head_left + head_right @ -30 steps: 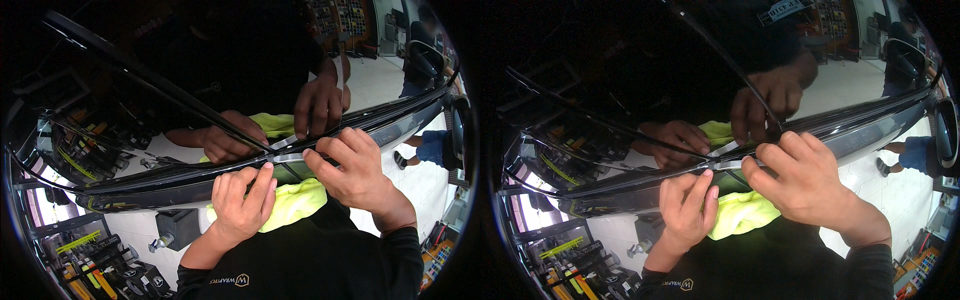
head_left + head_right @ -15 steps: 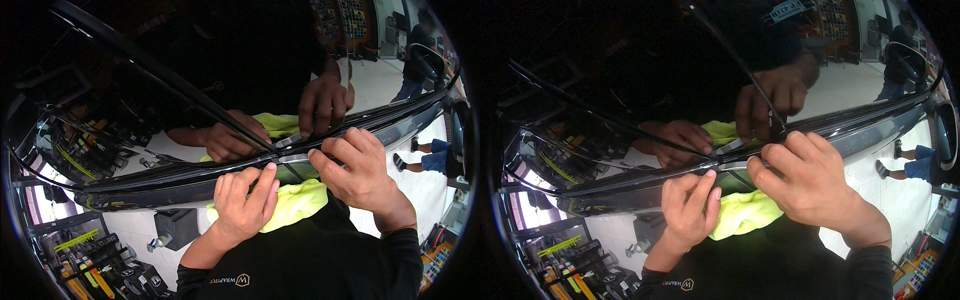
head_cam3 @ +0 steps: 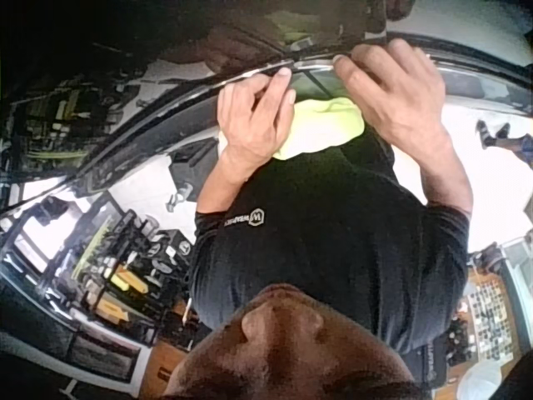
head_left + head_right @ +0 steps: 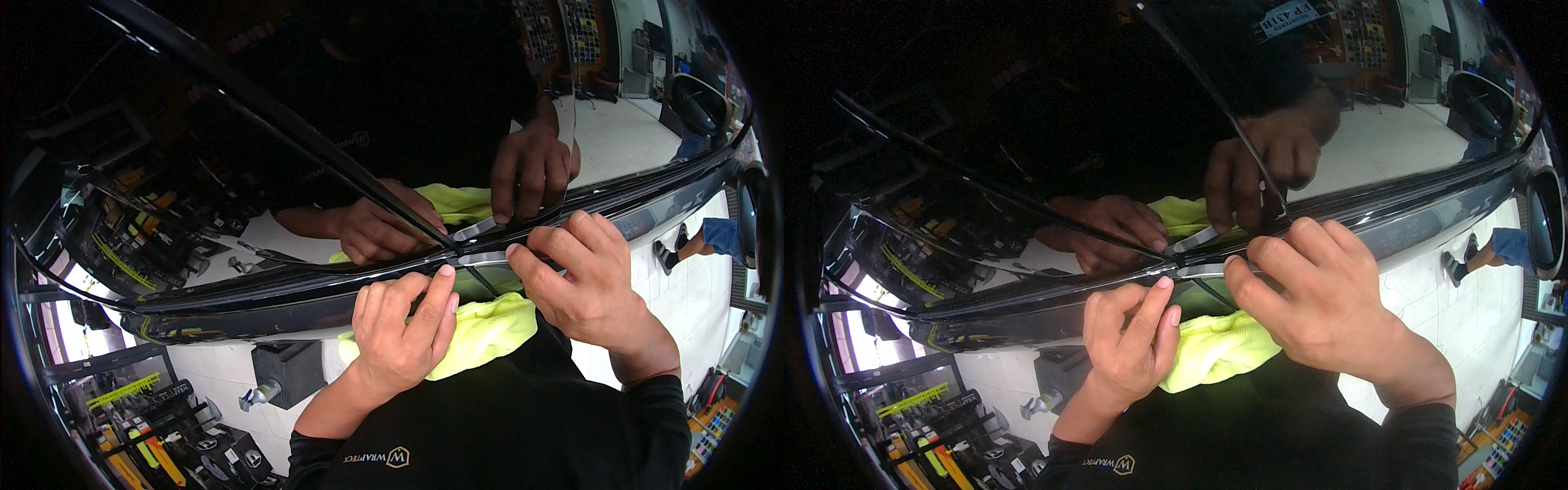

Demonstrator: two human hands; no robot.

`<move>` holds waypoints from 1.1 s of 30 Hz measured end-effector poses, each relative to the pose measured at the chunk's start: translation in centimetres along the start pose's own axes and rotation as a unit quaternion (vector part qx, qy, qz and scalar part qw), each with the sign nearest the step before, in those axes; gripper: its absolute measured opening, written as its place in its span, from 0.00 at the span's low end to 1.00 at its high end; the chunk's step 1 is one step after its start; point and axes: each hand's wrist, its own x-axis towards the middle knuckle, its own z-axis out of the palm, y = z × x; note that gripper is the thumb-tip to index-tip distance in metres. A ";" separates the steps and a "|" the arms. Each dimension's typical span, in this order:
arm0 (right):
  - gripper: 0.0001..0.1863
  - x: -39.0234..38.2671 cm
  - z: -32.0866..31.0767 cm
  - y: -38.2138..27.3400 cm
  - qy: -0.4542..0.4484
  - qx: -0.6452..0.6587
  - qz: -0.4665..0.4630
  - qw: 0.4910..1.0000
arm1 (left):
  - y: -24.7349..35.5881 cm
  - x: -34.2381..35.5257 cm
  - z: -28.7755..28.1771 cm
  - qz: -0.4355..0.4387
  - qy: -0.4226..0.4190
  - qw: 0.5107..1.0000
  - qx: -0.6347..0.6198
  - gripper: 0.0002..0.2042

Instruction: The person applies a black vinyl wrap to the exterior trim of a car door. Using a plastic squeegee tool and a yellow microfiber cloth, they smooth the material into the seams and edges to ensure adhesion and remove air bubbles. The person works methodically along the trim line, peeling back the wrap slightly to adjust the fit before pressing it down firmly.

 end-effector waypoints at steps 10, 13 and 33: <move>0.20 1.1 -0.5 0.6 -0.010 0.037 0.004 0.999 | -0.3 -0.1 -0.7 -0.020 0.022 0.999 0.012 0.18; 0.18 1.4 -0.6 0.6 -0.019 0.029 -0.001 0.999 | -0.7 -0.2 -0.5 -0.006 0.036 0.999 0.037 0.18; 0.14 1.8 -0.7 0.4 -0.014 0.030 0.001 0.999 | -0.9 0.9 -0.3 0.043 0.028 0.994 0.100 0.17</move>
